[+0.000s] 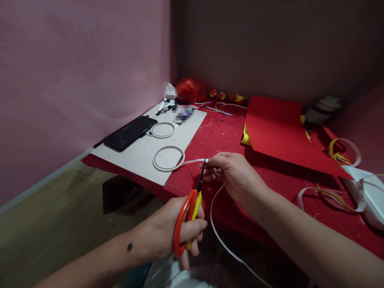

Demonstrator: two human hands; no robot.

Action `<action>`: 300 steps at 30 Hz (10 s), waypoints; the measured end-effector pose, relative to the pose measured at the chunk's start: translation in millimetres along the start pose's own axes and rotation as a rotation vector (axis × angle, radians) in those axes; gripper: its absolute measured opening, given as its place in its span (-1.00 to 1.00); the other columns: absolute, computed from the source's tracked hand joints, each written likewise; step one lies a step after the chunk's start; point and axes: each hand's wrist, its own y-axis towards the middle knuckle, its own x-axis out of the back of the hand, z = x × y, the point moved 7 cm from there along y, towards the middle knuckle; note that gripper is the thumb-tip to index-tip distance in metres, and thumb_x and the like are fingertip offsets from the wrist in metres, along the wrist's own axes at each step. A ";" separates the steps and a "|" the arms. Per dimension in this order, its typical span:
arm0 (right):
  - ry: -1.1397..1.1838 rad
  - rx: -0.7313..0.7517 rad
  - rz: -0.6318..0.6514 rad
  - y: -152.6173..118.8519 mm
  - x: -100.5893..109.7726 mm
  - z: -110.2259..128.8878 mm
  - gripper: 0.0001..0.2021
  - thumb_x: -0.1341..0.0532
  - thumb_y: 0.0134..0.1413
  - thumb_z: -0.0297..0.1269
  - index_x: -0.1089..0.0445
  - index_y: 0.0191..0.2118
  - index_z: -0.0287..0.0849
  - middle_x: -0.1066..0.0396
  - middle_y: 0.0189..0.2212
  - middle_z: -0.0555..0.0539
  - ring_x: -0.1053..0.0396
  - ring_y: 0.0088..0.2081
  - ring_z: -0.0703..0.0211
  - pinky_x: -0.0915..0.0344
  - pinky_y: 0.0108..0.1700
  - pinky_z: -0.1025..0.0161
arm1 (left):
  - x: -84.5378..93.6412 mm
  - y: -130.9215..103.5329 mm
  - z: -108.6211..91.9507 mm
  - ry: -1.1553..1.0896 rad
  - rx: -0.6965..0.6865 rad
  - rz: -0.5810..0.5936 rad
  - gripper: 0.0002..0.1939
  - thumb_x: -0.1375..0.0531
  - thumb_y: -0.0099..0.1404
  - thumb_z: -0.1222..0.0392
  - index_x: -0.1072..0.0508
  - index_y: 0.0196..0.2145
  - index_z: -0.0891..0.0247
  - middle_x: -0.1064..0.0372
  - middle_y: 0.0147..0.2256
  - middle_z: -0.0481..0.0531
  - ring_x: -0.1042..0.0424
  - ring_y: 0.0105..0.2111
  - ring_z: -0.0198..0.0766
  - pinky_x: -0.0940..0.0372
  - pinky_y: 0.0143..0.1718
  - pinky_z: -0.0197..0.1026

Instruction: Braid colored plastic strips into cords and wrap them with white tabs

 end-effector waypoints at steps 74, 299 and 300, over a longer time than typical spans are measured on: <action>-0.518 0.294 0.097 -16.0 33.8 54.0 -0.91 -0.23 -0.12 -0.35 -0.41 -0.55 -0.21 -0.38 -0.63 0.01 -0.24 -0.62 0.35 -0.12 -0.56 0.36 | 142.9 -22.4 -88.6 1.651 -0.217 -0.614 -0.77 0.10 0.30 0.22 -0.34 -0.33 0.25 -0.34 -0.29 0.14 -0.33 -0.47 -0.23 -0.10 -0.52 -0.23; -0.233 0.242 0.051 -4.0 105.9 29.5 -0.79 -0.22 -0.10 -0.28 -0.24 -0.62 -0.21 -0.15 -0.77 0.12 -0.02 -0.70 0.43 0.06 -0.61 0.37 | -12.7 85.7 -166.7 0.786 -0.615 -0.253 -0.90 -0.15 0.15 0.24 -0.42 -0.44 0.32 -0.32 -0.60 -0.09 -0.28 -0.61 -0.43 -0.14 -0.59 -0.41; -0.250 0.246 0.041 -4.1 106.4 29.8 -0.79 -0.22 -0.10 -0.28 -0.24 -0.62 -0.21 -0.16 -0.76 0.12 -0.02 -0.70 0.43 0.06 -0.61 0.37 | -12.6 86.1 -166.9 0.821 -0.612 -0.274 -0.89 -0.14 0.15 0.24 -0.43 -0.44 0.32 -0.33 -0.60 -0.08 -0.29 -0.60 -0.42 -0.14 -0.58 -0.41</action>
